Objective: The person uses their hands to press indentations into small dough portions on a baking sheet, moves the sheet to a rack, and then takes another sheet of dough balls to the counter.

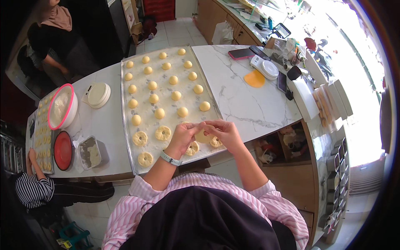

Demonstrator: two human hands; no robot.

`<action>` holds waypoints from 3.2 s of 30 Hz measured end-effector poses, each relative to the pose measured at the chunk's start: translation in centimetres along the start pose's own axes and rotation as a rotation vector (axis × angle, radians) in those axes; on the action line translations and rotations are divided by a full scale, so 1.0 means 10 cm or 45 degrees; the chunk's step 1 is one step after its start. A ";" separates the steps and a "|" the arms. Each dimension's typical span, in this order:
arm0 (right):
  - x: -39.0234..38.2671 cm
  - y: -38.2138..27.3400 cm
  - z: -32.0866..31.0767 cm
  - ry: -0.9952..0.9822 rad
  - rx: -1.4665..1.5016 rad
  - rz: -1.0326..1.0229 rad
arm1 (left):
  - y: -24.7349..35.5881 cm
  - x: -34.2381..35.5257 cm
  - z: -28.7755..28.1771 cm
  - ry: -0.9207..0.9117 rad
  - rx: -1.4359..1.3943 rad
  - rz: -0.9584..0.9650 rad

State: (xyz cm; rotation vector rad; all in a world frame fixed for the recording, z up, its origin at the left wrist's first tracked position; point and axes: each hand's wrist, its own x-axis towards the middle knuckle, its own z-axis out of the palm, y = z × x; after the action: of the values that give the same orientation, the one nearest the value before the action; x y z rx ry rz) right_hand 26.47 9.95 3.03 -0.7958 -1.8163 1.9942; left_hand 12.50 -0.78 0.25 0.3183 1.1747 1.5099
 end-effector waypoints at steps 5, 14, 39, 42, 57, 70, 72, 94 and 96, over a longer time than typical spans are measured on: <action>-0.03 -0.07 -0.01 -0.045 -0.026 0.058 | -0.01 -0.02 0.07 0.000 -0.114 -0.008; 0.32 0.30 -0.31 0.007 0.134 0.331 | 0.02 0.05 0.03 0.204 -0.038 0.373; 0.63 0.24 4.44 -1.298 -1.492 -0.839 | -0.36 -2.18 -2.16 0.897 -0.369 0.412; 0.75 0.44 4.71 -1.263 -1.639 -0.770 | -0.32 -2.28 -2.29 0.890 -0.321 0.445; 0.57 0.25 2.50 -0.646 -1.676 -0.932 | 0.17 -1.23 -2.05 -0.069 -1.312 0.452; 1.31 0.70 2.31 -0.607 -1.814 -0.817 | 0.15 -1.20 -2.11 0.286 -1.349 0.591; 1.36 0.70 2.28 -0.581 -1.789 -0.807 | 0.13 -1.18 -2.08 0.298 -1.328 0.569; 1.38 0.52 2.20 -0.414 -1.784 -0.771 | 0.01 -1.10 -2.06 0.461 -1.044 0.383; 1.41 0.62 2.21 -0.428 -1.761 -0.760 | 0.04 -1.00 -2.01 0.449 -0.949 0.341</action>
State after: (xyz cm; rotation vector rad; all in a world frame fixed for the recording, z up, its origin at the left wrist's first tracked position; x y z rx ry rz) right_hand 2.80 -0.32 -4.88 -0.0755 -3.0550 0.3112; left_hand 0.68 -19.10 -4.86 -0.3204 0.7630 2.1808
